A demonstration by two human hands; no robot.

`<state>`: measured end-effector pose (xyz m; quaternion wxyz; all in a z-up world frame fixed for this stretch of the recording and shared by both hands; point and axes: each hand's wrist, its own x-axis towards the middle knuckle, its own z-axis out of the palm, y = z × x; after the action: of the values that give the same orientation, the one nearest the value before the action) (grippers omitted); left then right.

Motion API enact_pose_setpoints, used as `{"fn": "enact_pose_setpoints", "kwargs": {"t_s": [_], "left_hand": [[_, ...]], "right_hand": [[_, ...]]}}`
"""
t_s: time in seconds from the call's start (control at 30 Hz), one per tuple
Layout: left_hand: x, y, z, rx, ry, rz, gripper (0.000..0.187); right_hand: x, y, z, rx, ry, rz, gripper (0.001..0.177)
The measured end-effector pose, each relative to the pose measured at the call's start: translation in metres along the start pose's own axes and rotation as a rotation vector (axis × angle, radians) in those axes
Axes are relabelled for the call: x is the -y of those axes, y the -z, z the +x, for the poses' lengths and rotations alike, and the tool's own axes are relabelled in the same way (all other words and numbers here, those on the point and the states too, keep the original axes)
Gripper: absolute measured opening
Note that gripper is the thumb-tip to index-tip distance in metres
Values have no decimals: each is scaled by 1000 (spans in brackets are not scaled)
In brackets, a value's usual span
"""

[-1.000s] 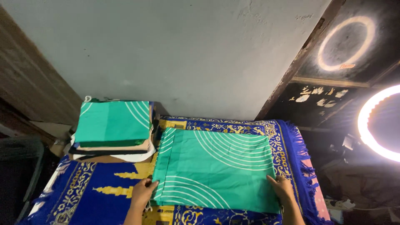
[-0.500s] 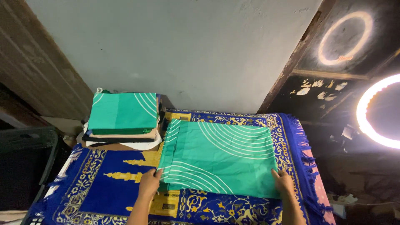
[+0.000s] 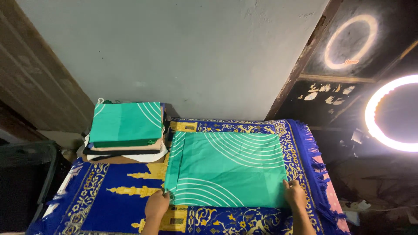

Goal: Folding a green patterned cloth neatly on a mattress

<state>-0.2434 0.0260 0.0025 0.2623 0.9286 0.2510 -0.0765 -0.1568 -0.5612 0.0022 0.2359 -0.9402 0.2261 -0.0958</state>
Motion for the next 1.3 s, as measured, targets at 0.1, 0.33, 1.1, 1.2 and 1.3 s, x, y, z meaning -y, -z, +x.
{"fn": "enact_pose_setpoints", "kwargs": {"t_s": [0.1,0.33,1.1,1.2,1.3], "left_hand": [[-14,14,5,8,56,63,52],[-52,33,-8,-170,87,122,55],[-48,0,42,-36,-110,-82,60],[-38,-20,35,-149,-185,-195,62],[-32,-19,39,-88,-166,-262,46]], "right_hand": [[9,10,-3,95,-87,-24,53],[29,29,-20,98,-29,-113,51],[360,-107,-74,322,676,76,38],[405,-159,-59,368,724,273,30],[444,-188,-56,366,739,405,31]]}}
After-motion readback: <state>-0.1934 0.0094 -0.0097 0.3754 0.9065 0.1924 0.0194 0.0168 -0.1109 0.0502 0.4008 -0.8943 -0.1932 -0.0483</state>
